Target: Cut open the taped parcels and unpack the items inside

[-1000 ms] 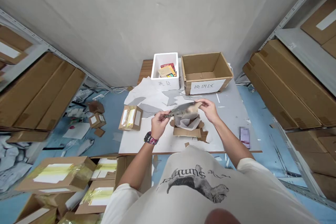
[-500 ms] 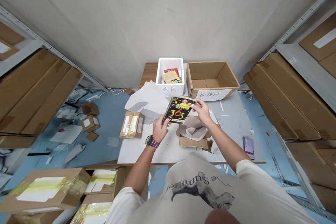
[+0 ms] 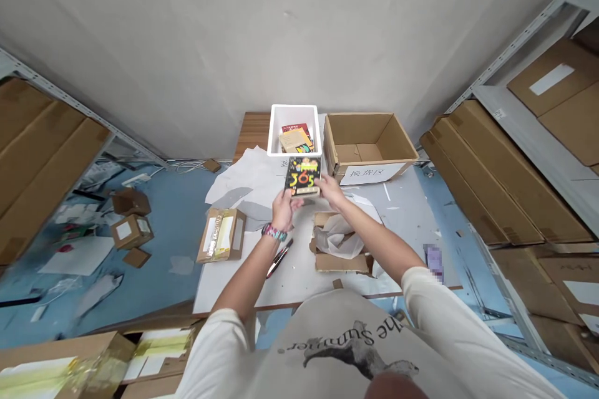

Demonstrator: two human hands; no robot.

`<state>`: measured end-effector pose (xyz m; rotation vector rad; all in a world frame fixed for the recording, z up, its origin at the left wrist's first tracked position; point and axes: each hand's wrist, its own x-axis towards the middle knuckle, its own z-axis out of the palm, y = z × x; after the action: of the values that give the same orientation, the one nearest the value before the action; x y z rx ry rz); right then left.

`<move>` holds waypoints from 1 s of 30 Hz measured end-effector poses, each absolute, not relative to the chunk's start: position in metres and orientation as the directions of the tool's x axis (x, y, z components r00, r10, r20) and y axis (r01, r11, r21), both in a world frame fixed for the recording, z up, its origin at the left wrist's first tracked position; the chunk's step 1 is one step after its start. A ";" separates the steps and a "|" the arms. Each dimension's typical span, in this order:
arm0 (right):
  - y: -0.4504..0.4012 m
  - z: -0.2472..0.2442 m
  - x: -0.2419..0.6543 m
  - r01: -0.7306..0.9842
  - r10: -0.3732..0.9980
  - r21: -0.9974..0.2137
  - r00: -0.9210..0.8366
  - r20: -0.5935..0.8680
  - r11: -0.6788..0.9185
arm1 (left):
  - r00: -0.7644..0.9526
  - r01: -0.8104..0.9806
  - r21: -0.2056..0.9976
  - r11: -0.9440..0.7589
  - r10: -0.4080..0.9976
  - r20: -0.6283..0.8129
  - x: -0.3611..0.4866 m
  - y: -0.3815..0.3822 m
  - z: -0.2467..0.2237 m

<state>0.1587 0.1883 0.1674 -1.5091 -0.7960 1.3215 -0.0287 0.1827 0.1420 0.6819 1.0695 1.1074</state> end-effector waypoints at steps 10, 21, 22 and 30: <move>0.168 0.161 0.234 0.181 0.919 -0.981 0.395 0.004 -0.074 | 0.074 -0.059 0.908 0.416 0.909 -0.411 -0.019 0.255 0.143; -0.122 0.058 0.305 0.233 0.705 -0.858 0.684 -0.190 -0.457 | 0.262 0.514 0.857 0.028 0.947 -0.188 -0.043 0.020 0.049; -0.118 0.054 0.294 0.266 0.743 -0.855 0.643 -0.187 -0.446 | 0.265 0.594 0.802 -0.059 0.956 -0.125 -0.037 0.016 0.051; -0.055 0.044 0.248 0.631 0.882 -0.644 0.445 -0.156 -0.433 | 0.619 0.785 0.431 -0.446 0.593 -0.514 0.051 0.048 0.061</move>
<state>0.2479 -0.0549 0.0439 -2.1990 -1.2661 0.6628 0.0512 0.0479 0.0614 2.1921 1.0765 -0.3811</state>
